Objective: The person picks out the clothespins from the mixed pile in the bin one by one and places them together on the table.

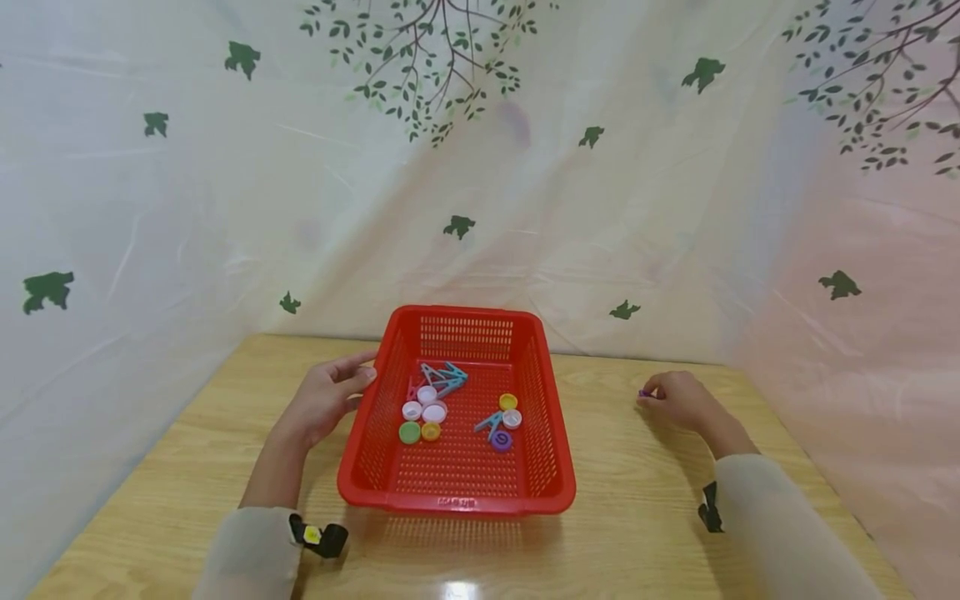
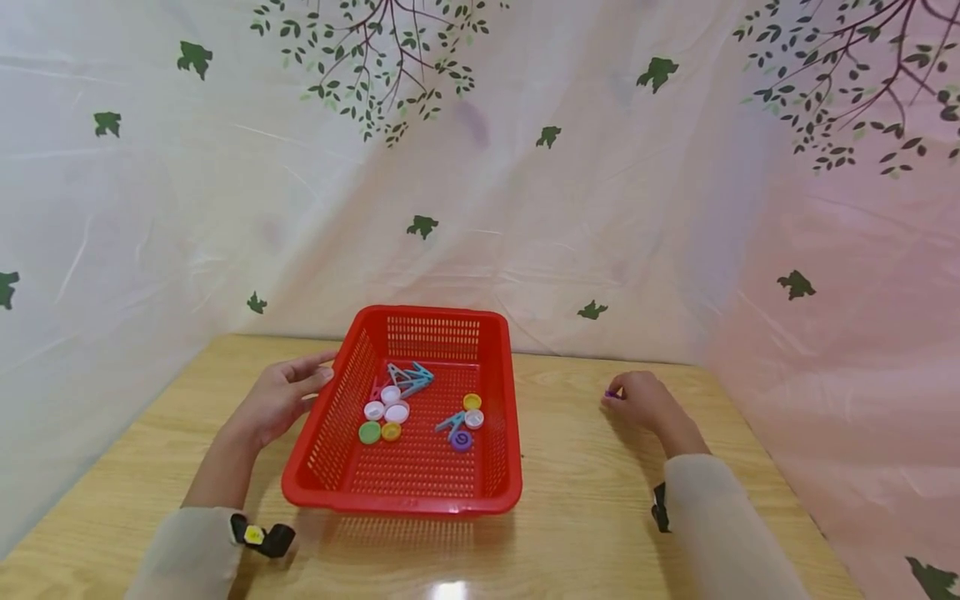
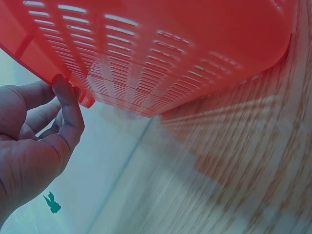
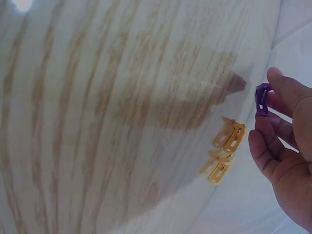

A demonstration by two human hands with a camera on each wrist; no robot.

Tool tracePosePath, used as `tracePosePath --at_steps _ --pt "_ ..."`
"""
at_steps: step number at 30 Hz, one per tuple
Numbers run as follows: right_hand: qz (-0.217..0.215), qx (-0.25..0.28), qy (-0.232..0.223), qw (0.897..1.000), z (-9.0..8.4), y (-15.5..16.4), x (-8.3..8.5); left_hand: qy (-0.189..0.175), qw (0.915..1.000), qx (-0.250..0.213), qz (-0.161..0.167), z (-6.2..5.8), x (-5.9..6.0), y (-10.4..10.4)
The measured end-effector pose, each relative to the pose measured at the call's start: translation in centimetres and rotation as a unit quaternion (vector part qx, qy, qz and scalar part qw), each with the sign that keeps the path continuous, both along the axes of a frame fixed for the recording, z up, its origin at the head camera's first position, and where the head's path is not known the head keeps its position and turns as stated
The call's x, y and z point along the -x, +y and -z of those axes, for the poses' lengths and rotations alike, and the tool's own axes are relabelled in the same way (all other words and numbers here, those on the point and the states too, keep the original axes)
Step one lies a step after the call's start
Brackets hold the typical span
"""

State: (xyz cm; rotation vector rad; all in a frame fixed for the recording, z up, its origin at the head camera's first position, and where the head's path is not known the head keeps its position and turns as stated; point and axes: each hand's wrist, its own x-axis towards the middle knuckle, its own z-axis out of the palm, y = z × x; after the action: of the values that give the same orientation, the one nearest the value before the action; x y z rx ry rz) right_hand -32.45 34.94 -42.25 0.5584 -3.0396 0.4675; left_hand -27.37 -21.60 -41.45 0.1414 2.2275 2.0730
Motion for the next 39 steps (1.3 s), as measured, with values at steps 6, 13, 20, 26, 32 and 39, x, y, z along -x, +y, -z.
tracePosePath --at_steps 6,13,20,26,32,39 --pt "0.003 0.006 -0.011 1.000 0.28 -0.05 0.00 0.000 1.0000 0.003 -0.001 -0.01 0.05 0.03" --pt "0.009 -0.002 -0.028 1.000 0.82 0.27 0.26 -0.010 0.9999 -0.005 -0.003 0.14 0.21 0.00" --pt "-0.013 0.000 -0.026 1.000 0.55 0.54 0.30 -0.010 0.9999 -0.008 -0.001 0.15 0.20 -0.03" --pt "-0.023 0.001 -0.022 1.000 0.59 0.60 0.46 -0.009 0.9999 -0.011 -0.002 0.01 0.17 0.00" --pt "-0.017 0.003 -0.021 1.000 0.57 0.57 0.53 -0.007 0.9999 -0.008 -0.001 -0.01 0.14 -0.06" --pt "-0.010 0.002 -0.024 1.000 0.72 0.77 0.65 -0.005 1.0000 -0.006 0.001 0.01 0.15 -0.01"
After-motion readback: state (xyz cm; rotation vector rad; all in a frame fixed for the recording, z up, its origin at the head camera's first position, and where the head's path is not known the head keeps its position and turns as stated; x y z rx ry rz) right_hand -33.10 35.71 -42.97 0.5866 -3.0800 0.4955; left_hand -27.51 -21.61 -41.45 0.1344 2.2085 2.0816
